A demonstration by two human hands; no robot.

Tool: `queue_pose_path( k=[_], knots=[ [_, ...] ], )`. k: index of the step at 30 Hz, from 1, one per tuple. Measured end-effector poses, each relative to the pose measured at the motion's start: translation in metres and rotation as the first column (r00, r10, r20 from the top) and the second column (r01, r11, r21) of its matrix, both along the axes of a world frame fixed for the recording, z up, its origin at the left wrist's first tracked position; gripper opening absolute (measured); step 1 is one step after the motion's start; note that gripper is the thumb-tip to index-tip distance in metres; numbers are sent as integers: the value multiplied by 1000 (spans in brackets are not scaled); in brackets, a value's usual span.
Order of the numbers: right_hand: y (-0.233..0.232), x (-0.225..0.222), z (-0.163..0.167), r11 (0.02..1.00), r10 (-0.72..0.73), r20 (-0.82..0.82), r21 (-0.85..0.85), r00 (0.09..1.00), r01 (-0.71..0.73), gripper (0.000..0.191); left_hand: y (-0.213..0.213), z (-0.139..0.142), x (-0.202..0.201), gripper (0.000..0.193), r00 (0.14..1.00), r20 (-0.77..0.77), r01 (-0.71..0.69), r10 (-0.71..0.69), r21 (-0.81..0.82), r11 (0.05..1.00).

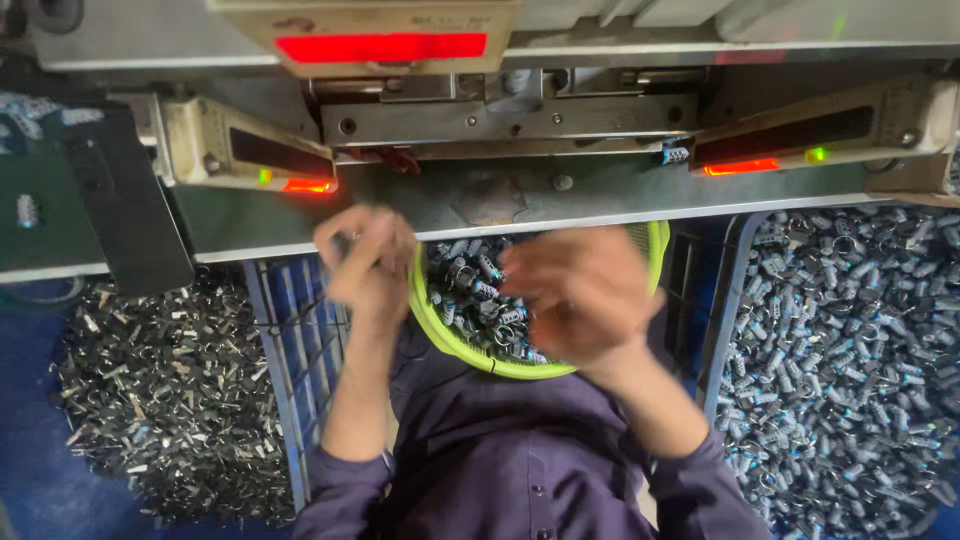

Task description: The person assembles small keychains by attaching metal rings to cylindrical components. They pick items from a green basket, connect the parts by hand, and place the finished keychains into a large blue bin.

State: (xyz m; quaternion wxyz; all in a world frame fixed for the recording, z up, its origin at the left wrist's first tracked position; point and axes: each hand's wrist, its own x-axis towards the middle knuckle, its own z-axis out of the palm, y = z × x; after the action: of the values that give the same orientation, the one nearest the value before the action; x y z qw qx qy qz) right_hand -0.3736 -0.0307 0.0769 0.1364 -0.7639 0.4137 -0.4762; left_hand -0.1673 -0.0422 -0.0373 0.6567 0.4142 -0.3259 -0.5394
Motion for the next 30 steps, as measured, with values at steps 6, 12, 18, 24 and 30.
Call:
queue_pose_path(
  k=[6,12,18,24,30],
  knots=[
    [39,23,-47,933,29,174,350,984,-89,37,33,51,-42,59,924,-203,314,-324,-84,946],
    [35,2,-43,912,-76,125,409,989,19,31,18,57,-56,48,975,143,204,-172,-260,944],
    [46,-5,-59,897,-108,497,421,861,-131,27,46,47,-50,30,936,311,197,-166,-69,978],
    [52,-1,-90,779,-228,862,441,453,-447,29,35,54,-46,21,742,646,261,179,-525,810],
    [55,1,-108,675,-331,914,404,236,-617,38,24,88,-26,30,520,835,591,179,-504,630]
  ],
)
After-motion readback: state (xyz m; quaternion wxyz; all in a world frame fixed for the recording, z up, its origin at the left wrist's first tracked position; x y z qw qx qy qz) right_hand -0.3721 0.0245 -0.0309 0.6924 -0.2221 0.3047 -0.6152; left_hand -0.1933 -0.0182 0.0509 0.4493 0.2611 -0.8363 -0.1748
